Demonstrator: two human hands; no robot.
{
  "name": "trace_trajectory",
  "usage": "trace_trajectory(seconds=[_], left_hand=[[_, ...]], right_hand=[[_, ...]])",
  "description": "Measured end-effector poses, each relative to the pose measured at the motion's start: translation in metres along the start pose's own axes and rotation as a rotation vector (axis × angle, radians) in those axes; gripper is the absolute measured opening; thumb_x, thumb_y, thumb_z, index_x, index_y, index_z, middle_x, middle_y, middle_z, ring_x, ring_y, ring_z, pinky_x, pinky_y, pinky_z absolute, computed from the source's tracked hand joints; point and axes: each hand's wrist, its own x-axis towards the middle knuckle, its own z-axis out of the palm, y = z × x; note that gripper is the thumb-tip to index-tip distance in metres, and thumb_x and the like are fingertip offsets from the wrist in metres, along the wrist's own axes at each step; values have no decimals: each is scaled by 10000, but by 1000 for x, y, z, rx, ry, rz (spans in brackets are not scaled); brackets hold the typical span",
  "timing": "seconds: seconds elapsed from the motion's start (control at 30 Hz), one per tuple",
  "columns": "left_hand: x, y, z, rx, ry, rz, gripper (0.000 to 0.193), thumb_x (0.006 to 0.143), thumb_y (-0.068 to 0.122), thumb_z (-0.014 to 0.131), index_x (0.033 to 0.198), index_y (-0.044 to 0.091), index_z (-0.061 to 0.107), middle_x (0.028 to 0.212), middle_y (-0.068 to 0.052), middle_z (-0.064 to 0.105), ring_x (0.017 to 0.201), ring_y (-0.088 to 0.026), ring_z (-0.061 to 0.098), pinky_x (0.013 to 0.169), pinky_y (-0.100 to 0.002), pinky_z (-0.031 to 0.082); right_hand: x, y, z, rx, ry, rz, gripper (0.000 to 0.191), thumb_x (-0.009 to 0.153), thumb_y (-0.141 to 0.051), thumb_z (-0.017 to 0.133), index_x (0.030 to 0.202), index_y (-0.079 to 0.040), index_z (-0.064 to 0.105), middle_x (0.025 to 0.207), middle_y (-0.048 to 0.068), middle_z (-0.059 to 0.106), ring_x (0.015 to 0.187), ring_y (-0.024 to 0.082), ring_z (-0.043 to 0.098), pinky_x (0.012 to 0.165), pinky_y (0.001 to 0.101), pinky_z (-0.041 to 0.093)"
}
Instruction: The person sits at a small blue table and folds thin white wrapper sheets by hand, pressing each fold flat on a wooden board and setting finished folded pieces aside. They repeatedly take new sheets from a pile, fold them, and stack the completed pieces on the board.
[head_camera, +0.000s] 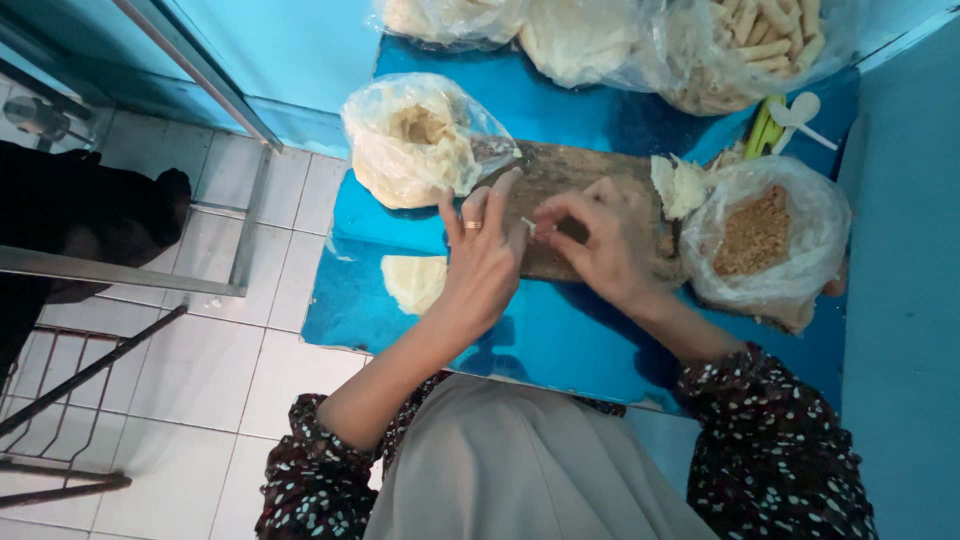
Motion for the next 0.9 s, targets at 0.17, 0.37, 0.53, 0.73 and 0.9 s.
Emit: trace_trajectory(seconds=[0.17, 0.37, 0.53, 0.73, 0.9], left_hand=[[7, 1, -1, -55, 13, -62, 121, 832, 73, 665, 928, 2, 681, 1509, -224, 397, 1332, -420, 402, 1153, -715, 198], [3, 1, 0, -142, 79, -78, 125, 831, 59, 673, 942, 4, 692, 1550, -230, 358, 1350, -419, 395, 1158, -719, 184], [5, -2, 6, -31, 30, -60, 180, 834, 33, 623, 990, -20, 694, 1563, -220, 341, 1378, -419, 406, 1177, -731, 178], [12, -3, 8, 20, 158, -145, 487, 934, 33, 598, 1419, 76, 599, 1622, -226, 277, 1438, -436, 357, 1183, -712, 195], [11, -2, -1, 47, 348, -212, 542, 984, 27, 620, 1497, 180, 533, 1654, -217, 214, 1501, -431, 348, 1245, -692, 200]], right_hand=[[-7, -3, 1, -205, 129, -206, 335, 836, -237, 839, 1138, -184, 705, 957, -90, 725, 945, 171, 612, 954, 468, 343], [9, 3, 1, -111, 19, -65, 273, 866, -190, 784, 1125, -212, 702, 956, -114, 730, 959, 169, 609, 944, 451, 352], [5, -5, 1, -130, 107, -107, 262, 847, -220, 781, 1095, -207, 695, 1101, -35, 723, 1020, 229, 584, 917, 434, 363], [14, -6, 8, -182, 57, -83, 190, 919, -193, 748, 1093, -169, 674, 989, -52, 705, 999, 217, 605, 941, 492, 343], [21, -10, 13, -334, 112, -158, 198, 894, -198, 740, 1080, -175, 675, 1020, 9, 705, 1006, 279, 594, 910, 506, 336]])
